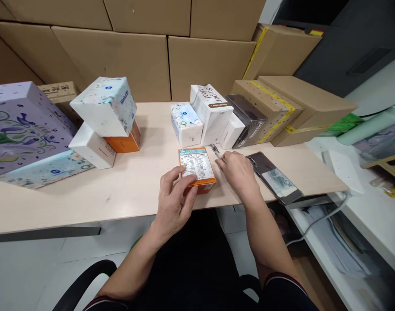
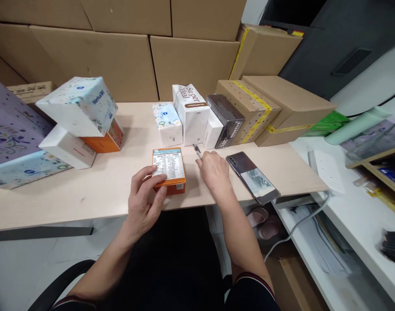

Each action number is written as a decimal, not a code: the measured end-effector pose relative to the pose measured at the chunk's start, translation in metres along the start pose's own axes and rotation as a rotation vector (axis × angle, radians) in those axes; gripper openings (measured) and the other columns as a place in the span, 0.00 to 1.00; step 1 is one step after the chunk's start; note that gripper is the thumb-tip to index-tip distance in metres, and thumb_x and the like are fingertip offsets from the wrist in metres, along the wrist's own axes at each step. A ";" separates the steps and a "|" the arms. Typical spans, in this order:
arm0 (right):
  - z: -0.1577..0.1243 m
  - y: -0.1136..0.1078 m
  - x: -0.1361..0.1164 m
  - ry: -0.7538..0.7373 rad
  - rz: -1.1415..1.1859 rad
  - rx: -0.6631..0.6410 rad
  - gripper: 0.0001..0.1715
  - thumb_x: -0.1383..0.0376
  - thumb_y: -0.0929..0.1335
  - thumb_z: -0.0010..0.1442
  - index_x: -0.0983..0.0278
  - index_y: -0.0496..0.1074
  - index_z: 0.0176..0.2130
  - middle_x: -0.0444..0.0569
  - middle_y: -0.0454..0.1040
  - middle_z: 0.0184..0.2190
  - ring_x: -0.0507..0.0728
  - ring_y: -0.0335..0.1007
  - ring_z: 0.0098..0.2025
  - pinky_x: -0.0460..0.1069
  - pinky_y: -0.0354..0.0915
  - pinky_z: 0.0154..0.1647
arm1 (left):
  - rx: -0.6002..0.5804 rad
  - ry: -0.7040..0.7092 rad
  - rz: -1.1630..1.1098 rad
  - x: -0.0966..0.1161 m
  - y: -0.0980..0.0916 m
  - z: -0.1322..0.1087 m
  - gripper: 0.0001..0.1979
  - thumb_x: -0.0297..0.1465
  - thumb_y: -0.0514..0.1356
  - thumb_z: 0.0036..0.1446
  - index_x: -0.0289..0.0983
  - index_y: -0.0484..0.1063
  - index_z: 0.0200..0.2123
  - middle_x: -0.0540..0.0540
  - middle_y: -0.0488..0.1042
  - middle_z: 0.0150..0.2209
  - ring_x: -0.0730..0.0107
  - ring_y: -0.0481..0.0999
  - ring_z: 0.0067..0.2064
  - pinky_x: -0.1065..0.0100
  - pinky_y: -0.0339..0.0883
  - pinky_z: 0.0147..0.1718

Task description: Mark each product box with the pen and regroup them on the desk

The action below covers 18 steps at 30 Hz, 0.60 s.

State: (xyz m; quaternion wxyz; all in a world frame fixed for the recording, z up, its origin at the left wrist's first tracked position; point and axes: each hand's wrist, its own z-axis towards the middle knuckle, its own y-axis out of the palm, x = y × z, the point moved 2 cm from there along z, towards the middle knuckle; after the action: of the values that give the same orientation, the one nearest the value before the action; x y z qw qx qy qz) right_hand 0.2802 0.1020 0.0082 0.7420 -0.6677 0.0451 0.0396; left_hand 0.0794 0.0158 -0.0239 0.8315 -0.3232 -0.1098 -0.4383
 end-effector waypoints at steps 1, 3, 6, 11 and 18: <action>-0.003 0.000 0.003 0.004 0.017 0.023 0.16 0.59 0.67 0.70 0.68 0.80 0.43 0.64 0.82 0.41 0.65 0.78 0.38 0.54 0.64 0.37 | -0.001 0.002 0.000 0.000 0.000 0.000 0.14 0.28 0.60 0.70 0.42 0.70 0.57 0.39 0.67 0.61 0.57 0.71 0.62 0.54 0.74 0.58; -0.013 -0.002 0.015 0.015 0.069 0.105 0.17 0.58 0.66 0.71 0.68 0.80 0.47 0.64 0.81 0.43 0.66 0.78 0.41 0.56 0.67 0.42 | 0.000 0.006 -0.001 0.000 0.000 0.001 0.14 0.28 0.60 0.70 0.42 0.70 0.57 0.39 0.67 0.61 0.57 0.71 0.62 0.54 0.74 0.59; -0.038 -0.008 0.048 0.072 0.089 0.270 0.23 0.55 0.68 0.69 0.67 0.77 0.55 0.66 0.78 0.47 0.71 0.75 0.49 0.63 0.68 0.50 | 0.002 0.011 -0.009 0.001 -0.001 0.001 0.14 0.27 0.61 0.70 0.40 0.71 0.57 0.39 0.67 0.60 0.58 0.71 0.61 0.55 0.74 0.59; -0.070 -0.013 0.113 0.320 -0.020 0.138 0.46 0.42 0.70 0.62 0.65 0.66 0.68 0.77 0.67 0.65 0.83 0.65 0.62 0.71 0.64 0.54 | 0.008 0.002 -0.021 0.001 0.000 0.001 0.15 0.26 0.61 0.69 0.41 0.71 0.57 0.39 0.67 0.61 0.58 0.71 0.62 0.56 0.74 0.59; -0.068 -0.006 0.136 0.256 0.087 0.017 0.42 0.46 0.66 0.65 0.67 0.67 0.68 0.67 0.77 0.59 0.77 0.68 0.62 0.65 0.66 0.59 | 0.016 0.015 -0.029 0.001 0.001 0.000 0.15 0.27 0.61 0.69 0.40 0.71 0.57 0.38 0.66 0.61 0.58 0.71 0.63 0.56 0.74 0.59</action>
State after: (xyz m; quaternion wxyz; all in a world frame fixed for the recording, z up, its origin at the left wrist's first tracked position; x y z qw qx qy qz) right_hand 0.4147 0.0339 -0.0091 0.7332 -0.6586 0.1686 -0.0144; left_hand 0.0804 0.0159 -0.0236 0.8284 -0.3116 -0.1120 -0.4519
